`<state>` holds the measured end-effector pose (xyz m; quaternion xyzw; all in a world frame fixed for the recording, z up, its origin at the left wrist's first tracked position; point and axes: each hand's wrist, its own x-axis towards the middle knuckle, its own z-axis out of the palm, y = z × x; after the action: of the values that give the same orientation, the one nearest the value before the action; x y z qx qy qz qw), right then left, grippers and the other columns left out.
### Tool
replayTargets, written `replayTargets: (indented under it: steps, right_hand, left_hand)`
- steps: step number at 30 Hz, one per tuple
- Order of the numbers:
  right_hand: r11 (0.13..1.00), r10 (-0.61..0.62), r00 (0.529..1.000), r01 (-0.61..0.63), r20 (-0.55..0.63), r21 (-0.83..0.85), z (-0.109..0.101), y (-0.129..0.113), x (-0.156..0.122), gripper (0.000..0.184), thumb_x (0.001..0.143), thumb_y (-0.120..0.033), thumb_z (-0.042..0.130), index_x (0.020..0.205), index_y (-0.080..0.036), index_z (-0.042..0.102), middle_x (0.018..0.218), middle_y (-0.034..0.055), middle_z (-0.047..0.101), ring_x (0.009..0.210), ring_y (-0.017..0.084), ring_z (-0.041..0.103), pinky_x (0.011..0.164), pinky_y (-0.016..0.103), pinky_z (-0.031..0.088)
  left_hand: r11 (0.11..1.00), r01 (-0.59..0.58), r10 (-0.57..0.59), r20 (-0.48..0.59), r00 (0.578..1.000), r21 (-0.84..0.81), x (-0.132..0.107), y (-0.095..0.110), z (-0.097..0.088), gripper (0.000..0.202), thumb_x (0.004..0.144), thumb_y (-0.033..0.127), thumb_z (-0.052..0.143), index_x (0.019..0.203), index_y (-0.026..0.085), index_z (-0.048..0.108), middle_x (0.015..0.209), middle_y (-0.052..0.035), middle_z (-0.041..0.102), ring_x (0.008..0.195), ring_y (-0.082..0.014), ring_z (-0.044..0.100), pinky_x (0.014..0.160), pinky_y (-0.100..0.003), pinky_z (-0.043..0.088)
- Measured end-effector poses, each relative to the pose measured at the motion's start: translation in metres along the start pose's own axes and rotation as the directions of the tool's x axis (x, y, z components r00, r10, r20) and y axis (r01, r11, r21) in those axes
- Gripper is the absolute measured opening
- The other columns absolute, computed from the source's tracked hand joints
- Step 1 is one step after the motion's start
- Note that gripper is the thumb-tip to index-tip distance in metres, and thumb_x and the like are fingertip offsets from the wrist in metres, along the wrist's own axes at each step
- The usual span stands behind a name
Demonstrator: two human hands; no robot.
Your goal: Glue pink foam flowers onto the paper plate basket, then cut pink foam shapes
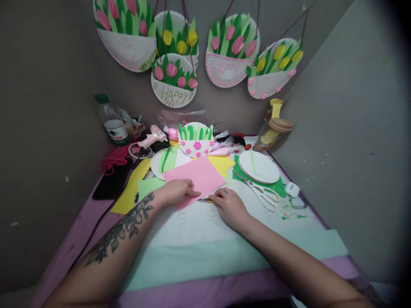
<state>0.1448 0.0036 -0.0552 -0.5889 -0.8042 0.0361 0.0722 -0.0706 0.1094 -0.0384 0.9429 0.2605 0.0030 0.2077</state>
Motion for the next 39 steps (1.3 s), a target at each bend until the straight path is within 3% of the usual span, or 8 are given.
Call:
replayTargets:
  steps: [4, 23, 29, 35, 39]
  right_hand:
    - [1.0, -0.009, 1.0, 0.008, 0.026, 0.012, -0.002, -0.005, 0.004, 0.029, 0.086, -0.012, 0.053, 0.107, -0.023, 0.069, 0.091, 0.0072, 0.066, 0.089, 0.02, 0.055, 0.079, 0.031, 0.038]
    - [0.996, -0.071, 0.997, 0.071, 0.0, 0.062, 0.005, -0.024, 0.002, 0.026, 0.083, -0.01, 0.055, 0.102, -0.022, 0.07, 0.09, 0.007, 0.066, 0.086, 0.02, 0.055, 0.076, 0.032, 0.038]
    - [0.989, -0.122, 0.992, 0.123, -0.012, 0.082, 0.01, -0.037, 0.005, 0.026, 0.085, -0.01, 0.053, 0.101, -0.022, 0.07, 0.087, 0.0064, 0.064, 0.084, 0.019, 0.054, 0.075, 0.031, 0.038]
    - [0.97, -0.216, 0.976, 0.218, -0.031, 0.106, 0.014, -0.058, 0.004, 0.022, 0.085, -0.013, 0.055, 0.097, -0.023, 0.071, 0.085, 0.005, 0.064, 0.084, 0.019, 0.054, 0.073, 0.031, 0.038]
    - [0.972, -0.17, 0.976, 0.189, -0.138, 0.137, 0.005, -0.041, 0.005, 0.025, 0.085, -0.012, 0.052, 0.099, -0.022, 0.07, 0.087, 0.0061, 0.065, 0.085, 0.019, 0.055, 0.077, 0.031, 0.04]
  left_hand:
    - [0.993, -0.095, 0.093, 0.029, 0.995, 0.067, -0.002, -0.002, 0.001, 0.036, 0.094, 0.032, 0.037, 0.119, 0.038, 0.062, 0.083, -0.0025, 0.056, 0.076, -0.0155, 0.053, 0.063, -0.026, 0.033]
    - [0.993, -0.118, 0.117, 0.041, 0.992, 0.016, -0.003, -0.002, 0.001, 0.037, 0.088, 0.024, 0.045, 0.12, 0.032, 0.062, 0.085, -0.0035, 0.055, 0.079, -0.0164, 0.054, 0.068, -0.024, 0.037]
    - [0.994, -0.11, 0.109, 0.056, 0.993, 0.021, -0.002, -0.005, 0.004, 0.039, 0.084, 0.021, 0.05, 0.119, 0.031, 0.063, 0.087, -0.0035, 0.055, 0.079, -0.0161, 0.054, 0.068, -0.024, 0.037]
    - [0.992, -0.122, 0.122, 0.025, 0.992, 0.021, -0.004, -0.002, 0.003, 0.035, 0.089, 0.027, 0.045, 0.119, 0.03, 0.063, 0.087, -0.0045, 0.056, 0.079, -0.0165, 0.055, 0.069, -0.025, 0.038]
    - [0.992, -0.115, 0.114, 0.023, 0.993, 0.045, -0.007, 0.001, 0.002, 0.035, 0.089, 0.025, 0.046, 0.119, 0.031, 0.063, 0.086, -0.0046, 0.056, 0.079, -0.0168, 0.055, 0.067, -0.025, 0.037]
